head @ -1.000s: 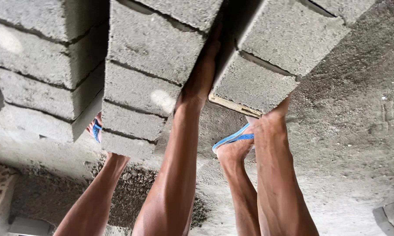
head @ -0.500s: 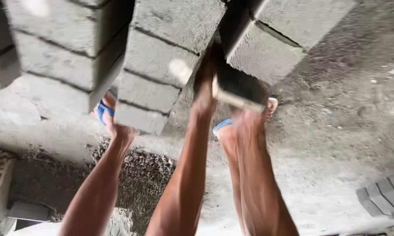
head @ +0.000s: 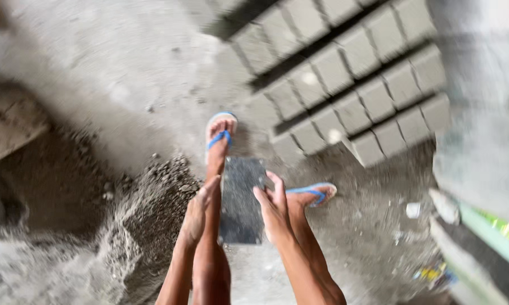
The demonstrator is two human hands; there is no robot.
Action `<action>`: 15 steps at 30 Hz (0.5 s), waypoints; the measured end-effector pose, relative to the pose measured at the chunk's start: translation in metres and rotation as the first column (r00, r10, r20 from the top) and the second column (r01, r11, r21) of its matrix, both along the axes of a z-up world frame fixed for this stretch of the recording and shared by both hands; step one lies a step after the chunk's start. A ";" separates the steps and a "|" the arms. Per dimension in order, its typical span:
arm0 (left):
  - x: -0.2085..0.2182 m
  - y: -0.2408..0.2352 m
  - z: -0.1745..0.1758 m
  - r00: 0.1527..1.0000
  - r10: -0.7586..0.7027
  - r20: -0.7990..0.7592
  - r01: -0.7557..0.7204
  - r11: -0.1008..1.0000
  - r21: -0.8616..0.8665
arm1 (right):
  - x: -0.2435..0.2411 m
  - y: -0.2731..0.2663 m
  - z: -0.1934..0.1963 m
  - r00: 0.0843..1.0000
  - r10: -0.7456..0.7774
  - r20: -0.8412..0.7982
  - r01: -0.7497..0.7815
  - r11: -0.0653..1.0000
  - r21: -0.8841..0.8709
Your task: The person scoops concrete into a metal mold, levels the surface with a trowel, and compacts the mixture using a wooden block and a hammer. They then lift the mold, flip it to release the formed brick, and stack it with others before repeating the process.
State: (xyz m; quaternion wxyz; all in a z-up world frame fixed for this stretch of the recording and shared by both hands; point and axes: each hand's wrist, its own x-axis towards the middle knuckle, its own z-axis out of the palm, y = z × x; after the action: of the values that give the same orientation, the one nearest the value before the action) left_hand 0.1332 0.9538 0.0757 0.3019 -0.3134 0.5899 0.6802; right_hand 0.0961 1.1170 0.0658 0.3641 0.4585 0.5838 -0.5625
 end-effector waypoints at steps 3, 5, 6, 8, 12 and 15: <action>0.053 -0.070 -0.036 0.916 0.334 0.222 -0.321 0.942 -0.096 | -0.006 -0.089 -0.030 0.961 0.165 -0.221 -0.178 0.983 -0.042; 0.063 -0.108 -0.048 0.730 0.612 0.305 -0.643 0.766 0.002 | -0.019 -0.148 -0.037 0.954 0.240 -0.178 -0.259 0.961 -0.093; 0.059 -0.120 -0.037 0.691 0.653 0.310 -0.687 0.727 0.001 | -0.023 -0.176 -0.028 0.939 0.297 -0.173 -0.315 0.945 -0.092; 0.042 -0.159 -0.016 0.612 0.684 0.397 -0.717 0.691 -0.087 | -0.034 -0.244 -0.012 0.923 0.273 -0.269 -0.304 0.950 -0.077; 0.059 -0.213 -0.020 0.456 0.820 0.346 -0.847 0.519 -0.114 | -0.028 -0.294 -0.052 0.938 0.263 -0.227 -0.312 0.925 -0.215; 0.058 -0.250 -0.011 0.368 0.881 0.299 -0.895 0.423 -0.144 | -0.051 -0.351 -0.012 0.932 0.304 -0.200 -0.351 0.895 -0.276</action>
State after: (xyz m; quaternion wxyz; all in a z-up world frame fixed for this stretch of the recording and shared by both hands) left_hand 0.1916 0.7040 0.0648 -0.0106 -0.6828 0.2545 0.6847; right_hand 0.0454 0.7665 0.0536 0.4750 0.2473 0.5841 -0.6099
